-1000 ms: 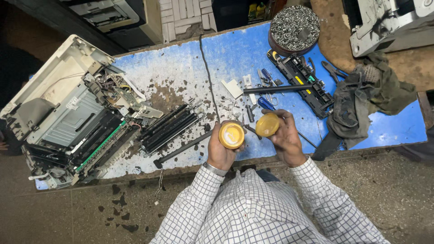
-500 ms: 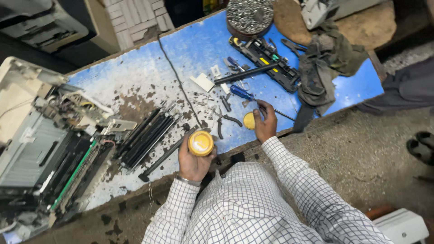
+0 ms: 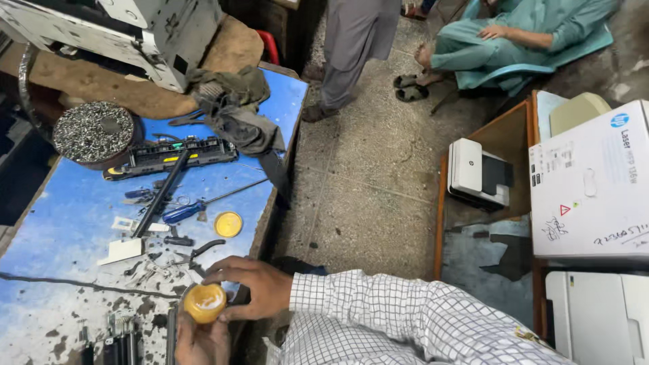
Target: The person disassembles a printer drum unit, removes a long metal rod, and applies a yellow paste to its surface using a small tool. They then reinsert the rod into the drum unit and continue adjusting internal components.
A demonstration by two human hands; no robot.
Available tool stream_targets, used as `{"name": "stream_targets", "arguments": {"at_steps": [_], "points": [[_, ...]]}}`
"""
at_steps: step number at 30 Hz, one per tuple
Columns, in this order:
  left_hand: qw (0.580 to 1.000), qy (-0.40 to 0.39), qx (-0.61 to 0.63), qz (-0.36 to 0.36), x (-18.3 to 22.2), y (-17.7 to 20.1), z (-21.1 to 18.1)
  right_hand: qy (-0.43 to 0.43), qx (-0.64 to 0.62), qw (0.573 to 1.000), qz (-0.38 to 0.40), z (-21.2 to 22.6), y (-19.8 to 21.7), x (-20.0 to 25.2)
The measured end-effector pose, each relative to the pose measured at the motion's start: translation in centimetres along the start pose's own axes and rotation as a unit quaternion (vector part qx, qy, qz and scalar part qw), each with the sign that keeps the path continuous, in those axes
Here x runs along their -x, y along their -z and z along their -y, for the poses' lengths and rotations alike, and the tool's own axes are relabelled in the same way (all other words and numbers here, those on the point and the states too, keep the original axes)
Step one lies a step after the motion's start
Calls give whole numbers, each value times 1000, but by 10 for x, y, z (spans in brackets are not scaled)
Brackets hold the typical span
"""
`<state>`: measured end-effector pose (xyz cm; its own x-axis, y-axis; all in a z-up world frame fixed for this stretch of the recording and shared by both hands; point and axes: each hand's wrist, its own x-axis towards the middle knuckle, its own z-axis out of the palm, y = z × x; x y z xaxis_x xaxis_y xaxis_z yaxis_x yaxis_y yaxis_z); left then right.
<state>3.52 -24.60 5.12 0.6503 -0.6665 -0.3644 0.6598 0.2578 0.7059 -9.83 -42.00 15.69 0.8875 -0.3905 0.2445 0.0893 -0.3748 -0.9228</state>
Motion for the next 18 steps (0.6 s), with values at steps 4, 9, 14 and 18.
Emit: {"name": "stream_targets", "arguments": {"at_steps": [4,9,14,18], "points": [[998,25,-25,48,16,-46,-31,9,56,998,-38,17,6,15],[994,27,-21,100,42,-58,-42,25,99,994,-49,26,6,36],[996,23,-17,90,71,-40,-42,21,108,994,-31,36,-16,53],[997,-9,5,80,95,-41,-55,50,132,990,-12,47,-26,52]]}}
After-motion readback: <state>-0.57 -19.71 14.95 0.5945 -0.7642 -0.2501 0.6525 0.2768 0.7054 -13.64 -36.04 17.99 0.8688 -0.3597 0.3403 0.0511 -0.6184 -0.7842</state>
